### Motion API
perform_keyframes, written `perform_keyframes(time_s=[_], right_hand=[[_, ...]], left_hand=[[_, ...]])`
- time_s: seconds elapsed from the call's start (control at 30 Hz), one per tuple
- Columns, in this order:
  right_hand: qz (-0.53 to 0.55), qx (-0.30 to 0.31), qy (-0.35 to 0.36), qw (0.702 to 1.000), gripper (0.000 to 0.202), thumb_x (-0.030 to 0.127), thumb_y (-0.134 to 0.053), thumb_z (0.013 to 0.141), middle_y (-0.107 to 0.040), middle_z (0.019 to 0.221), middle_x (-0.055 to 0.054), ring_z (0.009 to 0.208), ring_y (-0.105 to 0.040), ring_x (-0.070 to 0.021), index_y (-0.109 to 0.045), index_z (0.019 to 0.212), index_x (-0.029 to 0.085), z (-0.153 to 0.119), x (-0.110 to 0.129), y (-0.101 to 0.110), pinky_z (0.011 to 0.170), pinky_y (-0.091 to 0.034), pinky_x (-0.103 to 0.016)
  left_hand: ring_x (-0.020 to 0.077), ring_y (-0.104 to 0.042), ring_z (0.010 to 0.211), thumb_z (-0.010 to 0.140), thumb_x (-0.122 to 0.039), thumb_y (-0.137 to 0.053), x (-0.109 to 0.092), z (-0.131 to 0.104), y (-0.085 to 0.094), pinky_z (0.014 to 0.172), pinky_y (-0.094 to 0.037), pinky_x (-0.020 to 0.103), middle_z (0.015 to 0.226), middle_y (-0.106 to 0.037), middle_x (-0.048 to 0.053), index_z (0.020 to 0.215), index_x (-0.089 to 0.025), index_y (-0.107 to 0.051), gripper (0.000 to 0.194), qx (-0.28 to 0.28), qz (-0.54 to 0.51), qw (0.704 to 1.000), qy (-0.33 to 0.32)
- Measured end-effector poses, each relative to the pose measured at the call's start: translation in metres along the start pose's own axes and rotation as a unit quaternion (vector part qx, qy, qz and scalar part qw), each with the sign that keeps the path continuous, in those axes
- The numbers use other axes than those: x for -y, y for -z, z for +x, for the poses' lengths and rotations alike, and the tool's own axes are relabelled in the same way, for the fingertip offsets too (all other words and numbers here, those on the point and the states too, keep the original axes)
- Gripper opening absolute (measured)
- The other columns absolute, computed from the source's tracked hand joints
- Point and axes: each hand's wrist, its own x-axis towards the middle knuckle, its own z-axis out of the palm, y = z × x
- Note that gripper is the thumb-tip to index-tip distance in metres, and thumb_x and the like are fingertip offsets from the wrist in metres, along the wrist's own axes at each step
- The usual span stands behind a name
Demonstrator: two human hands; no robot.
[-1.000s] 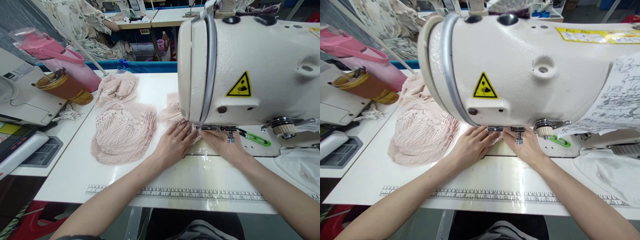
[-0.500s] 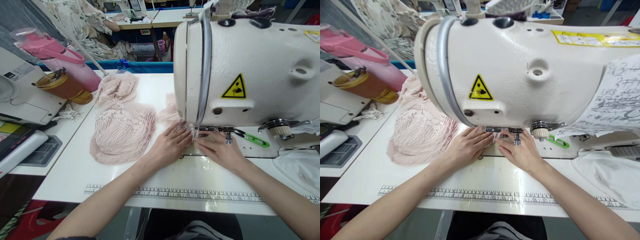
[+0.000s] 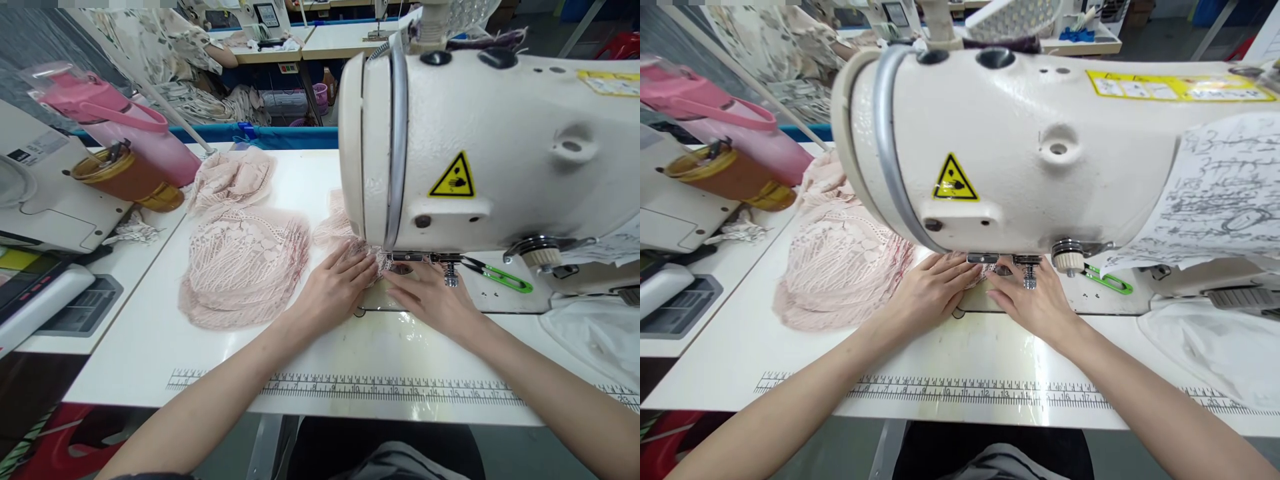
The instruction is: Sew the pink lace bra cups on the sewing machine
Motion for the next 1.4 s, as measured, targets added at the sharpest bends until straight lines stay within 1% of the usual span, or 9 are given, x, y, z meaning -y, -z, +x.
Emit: perform_keyframes(time_s=[0.13,0.27,0.53,0.63,0.77,0.93,1.1,1.27,1.4], right_hand=[[-0.03,-0.009,0.01,0.999,0.027,0.041,-0.051,0.097,-0.068,0.114,-0.001,0.075,-0.063,-0.0189,-0.067,0.116,0.031,0.0,-0.001,0.0,0.093,-0.037,-0.042],[-0.058,-0.018,0.018,0.998,0.025,0.039,-0.053,0.097,-0.069,0.114,0.0,0.074,-0.063,-0.0188,-0.066,0.115,0.029,0.001,-0.001,0.001,0.091,-0.036,-0.041],[-0.039,-0.022,0.029,0.999,0.021,0.034,-0.054,0.097,-0.069,0.115,0.002,0.076,-0.063,-0.0159,-0.068,0.11,0.026,0.004,0.002,0.006,0.077,-0.036,-0.034],[-0.058,-0.024,0.026,0.998,0.021,0.035,-0.055,0.096,-0.069,0.114,0.002,0.075,-0.062,-0.0162,-0.067,0.111,0.026,0.004,0.002,0.006,0.077,-0.035,-0.035],[-0.072,-0.02,0.023,0.997,0.023,0.035,-0.055,0.096,-0.069,0.114,-0.001,0.074,-0.06,-0.0161,-0.066,0.114,0.025,0.004,0.002,0.006,0.077,-0.034,-0.035],[-0.087,-0.027,0.045,0.995,0.021,0.032,-0.055,0.096,-0.071,0.109,0.0,0.072,-0.058,-0.0144,-0.067,0.112,0.025,0.007,0.002,0.01,0.075,-0.035,-0.033],[-0.06,-0.034,0.066,0.995,0.017,0.028,-0.054,0.097,-0.071,0.107,-0.001,0.082,-0.06,-0.0148,-0.07,0.102,0.022,0.008,0.003,0.011,0.075,-0.036,-0.031],[-0.045,-0.022,0.076,0.996,0.021,0.026,-0.051,0.098,-0.07,0.107,-0.005,0.089,-0.061,-0.0148,-0.069,0.105,0.018,0.009,0.004,0.011,0.079,-0.036,-0.03],[-0.069,-0.026,0.066,0.995,0.019,0.028,-0.053,0.097,-0.07,0.108,-0.004,0.082,-0.061,-0.015,-0.068,0.105,0.019,0.009,0.003,0.011,0.074,-0.036,-0.031]], left_hand=[[0.0261,-0.06,0.119,0.097,-0.014,-0.039,-0.003,0.0,0.0,0.107,-0.046,0.047,0.127,-0.063,0.012,0.122,-0.007,-0.063,0.036,0.001,0.018,1.0,-0.003],[0.0274,-0.061,0.118,0.096,-0.016,-0.039,-0.007,0.0,-0.001,0.106,-0.047,0.047,0.126,-0.063,0.012,0.122,-0.006,-0.064,0.037,-0.004,0.035,0.999,-0.004],[0.0283,-0.062,0.115,0.096,-0.019,-0.04,-0.01,0.0,-0.003,0.105,-0.047,0.047,0.124,-0.065,0.013,0.12,-0.005,-0.064,0.037,-0.014,0.048,0.999,-0.003],[0.0284,-0.062,0.116,0.096,-0.019,-0.041,-0.012,0.001,-0.003,0.106,-0.047,0.047,0.124,-0.065,0.013,0.121,-0.005,-0.064,0.037,-0.013,0.053,0.999,-0.003],[0.0287,-0.061,0.117,0.095,-0.02,-0.044,-0.014,0.001,-0.002,0.108,-0.044,0.047,0.125,-0.065,0.014,0.121,-0.006,-0.064,0.035,-0.012,0.048,0.999,0.007],[0.0304,-0.059,0.121,0.095,-0.02,-0.046,-0.015,0.0,-0.003,0.108,-0.044,0.048,0.127,-0.063,0.016,0.123,-0.005,-0.063,0.036,0.002,0.032,0.999,0.009],[0.0288,-0.058,0.122,0.097,-0.023,-0.046,-0.015,-0.001,-0.004,0.108,-0.045,0.046,0.127,-0.063,0.013,0.126,-0.009,-0.062,0.036,0.011,0.041,0.999,0.011],[0.0282,-0.06,0.119,0.097,-0.023,-0.045,-0.016,-0.001,-0.004,0.106,-0.046,0.045,0.127,-0.063,0.013,0.125,-0.009,-0.062,0.036,0.009,0.055,0.998,0.016],[0.0285,-0.059,0.12,0.097,-0.024,-0.046,-0.016,0.0,-0.005,0.106,-0.046,0.045,0.128,-0.063,0.014,0.126,-0.008,-0.061,0.037,0.012,0.052,0.998,0.018]])
